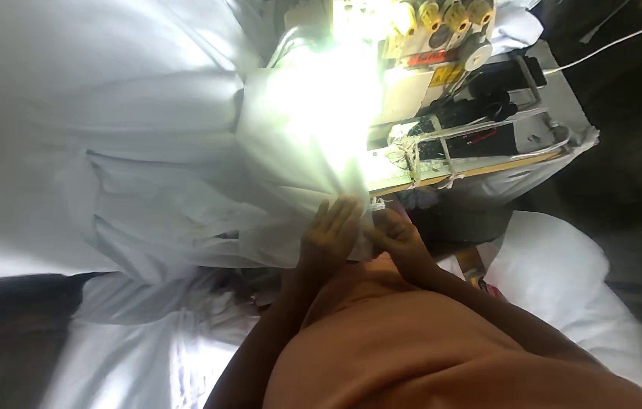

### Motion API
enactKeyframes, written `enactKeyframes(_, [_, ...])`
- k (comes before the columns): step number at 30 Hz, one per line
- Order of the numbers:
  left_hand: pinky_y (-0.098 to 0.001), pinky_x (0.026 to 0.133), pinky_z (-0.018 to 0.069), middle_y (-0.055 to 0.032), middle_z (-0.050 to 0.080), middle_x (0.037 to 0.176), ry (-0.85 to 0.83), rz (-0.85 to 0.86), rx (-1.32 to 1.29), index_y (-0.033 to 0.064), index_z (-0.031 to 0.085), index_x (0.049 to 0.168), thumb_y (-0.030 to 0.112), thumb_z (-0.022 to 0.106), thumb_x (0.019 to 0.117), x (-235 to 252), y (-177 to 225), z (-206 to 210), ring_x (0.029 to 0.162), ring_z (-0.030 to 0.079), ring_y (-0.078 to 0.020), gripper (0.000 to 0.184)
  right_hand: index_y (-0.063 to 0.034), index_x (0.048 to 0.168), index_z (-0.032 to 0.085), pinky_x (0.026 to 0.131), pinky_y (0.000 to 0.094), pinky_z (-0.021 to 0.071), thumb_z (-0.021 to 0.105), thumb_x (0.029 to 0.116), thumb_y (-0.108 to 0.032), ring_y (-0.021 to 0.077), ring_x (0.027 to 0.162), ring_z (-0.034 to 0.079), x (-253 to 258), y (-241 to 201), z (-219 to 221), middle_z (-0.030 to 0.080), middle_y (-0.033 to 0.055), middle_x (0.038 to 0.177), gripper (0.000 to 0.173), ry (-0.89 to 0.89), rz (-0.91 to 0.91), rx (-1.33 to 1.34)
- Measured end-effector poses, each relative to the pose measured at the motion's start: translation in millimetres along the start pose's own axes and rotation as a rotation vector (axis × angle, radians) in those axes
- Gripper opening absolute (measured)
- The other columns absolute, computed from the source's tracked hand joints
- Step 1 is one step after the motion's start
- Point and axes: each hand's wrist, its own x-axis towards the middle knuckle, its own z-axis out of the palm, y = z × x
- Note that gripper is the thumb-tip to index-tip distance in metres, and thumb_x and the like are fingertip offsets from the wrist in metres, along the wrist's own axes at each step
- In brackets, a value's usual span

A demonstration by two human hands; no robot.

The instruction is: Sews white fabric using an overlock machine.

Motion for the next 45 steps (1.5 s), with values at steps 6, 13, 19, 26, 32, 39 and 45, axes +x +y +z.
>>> enactKeyframes(6, [-0.0412,0.107,0.0485,-0.0156,0.075,0.117,0.029,-0.001,0.014,-0.0001,0.073,0.116,0.011,0.057,0.1008,0,6,0,0.117,0.07,-0.0276,0.025,-0.0057,0.124,0.058,0.059,0.0193,0.0562,0.057,0.1024,-0.005,0.0037,0.063,0.065,-2,-4,1,0.07,-0.0005,0.08,0.022,-0.001,0.014,-0.005])
enactKeyframes(13, [-0.042,0.109,0.0469,-0.0151,0.074,0.12,0.004,-0.008,0.027,0.0,0.073,0.118,0.011,0.059,0.0998,-1,10,-1,0.12,0.068,-0.0284,0.025,-0.0044,0.124,0.058,0.059,0.0181,0.0555,0.057,0.1016,-0.004,0.0027,0.063,0.065,-2,2,0,0.071,-0.0014,0.081,0.022,-0.012,-0.027,0.027])
enactKeyframes(19, [-0.0405,0.107,0.0489,-0.0149,0.075,0.117,0.028,-0.108,-0.047,0.0007,0.076,0.114,0.01,0.058,0.099,1,15,2,0.117,0.07,-0.0271,0.025,-0.0047,0.129,0.057,0.062,0.0203,0.0574,0.055,0.1028,-0.004,0.0039,0.064,0.066,-3,1,1,0.071,-0.0007,0.08,0.027,-0.019,0.023,0.019])
enactKeyframes(26, [-0.0443,0.115,0.0432,-0.0173,0.071,0.128,0.005,-0.212,-0.269,-0.0031,0.071,0.123,0.027,0.059,0.1007,-11,14,9,0.129,0.063,-0.0273,0.039,-0.0014,0.157,0.026,0.09,0.0311,0.0588,0.045,0.1059,-0.011,0.011,0.095,0.071,-6,2,-5,0.071,0.0056,0.108,0.056,-0.253,0.125,0.108])
enactKeyframes(32, [-0.0434,0.117,0.0419,-0.0095,0.076,0.116,0.169,-0.371,-0.516,0.0012,0.075,0.107,0.017,0.057,0.1044,-5,4,7,0.125,0.065,-0.0206,0.024,0.0062,0.148,0.04,0.093,0.0333,0.059,0.046,0.1059,-0.011,0.0149,0.107,0.07,2,-5,-5,0.065,0.0096,0.131,0.046,-0.289,0.03,0.129])
enactKeyframes(39, [-0.0078,0.072,0.0483,0.0089,0.06,0.083,0.28,-0.34,-0.507,0.0022,0.063,0.094,0.015,0.051,0.1072,111,-18,-68,0.077,0.056,0.0122,0.022,0.0038,0.121,0.067,0.076,0.0281,0.0592,0.061,0.0996,-0.009,0.0105,0.083,0.07,104,-39,-26,0.073,0.0132,0.113,0.026,0.017,-0.586,-0.506])
enactKeyframes(45, [-0.0117,0.079,0.0469,0.0,0.063,0.088,0.259,-0.132,-0.378,-0.003,0.066,0.096,0.011,0.055,0.1049,158,-34,-83,0.087,0.058,0.0045,0.02,-0.0013,0.107,0.074,0.066,0.0444,0.0549,0.071,0.0938,-0.019,0.0269,0.077,0.068,172,-79,-20,0.07,0.0187,0.102,0.022,0.258,-0.805,-0.777])
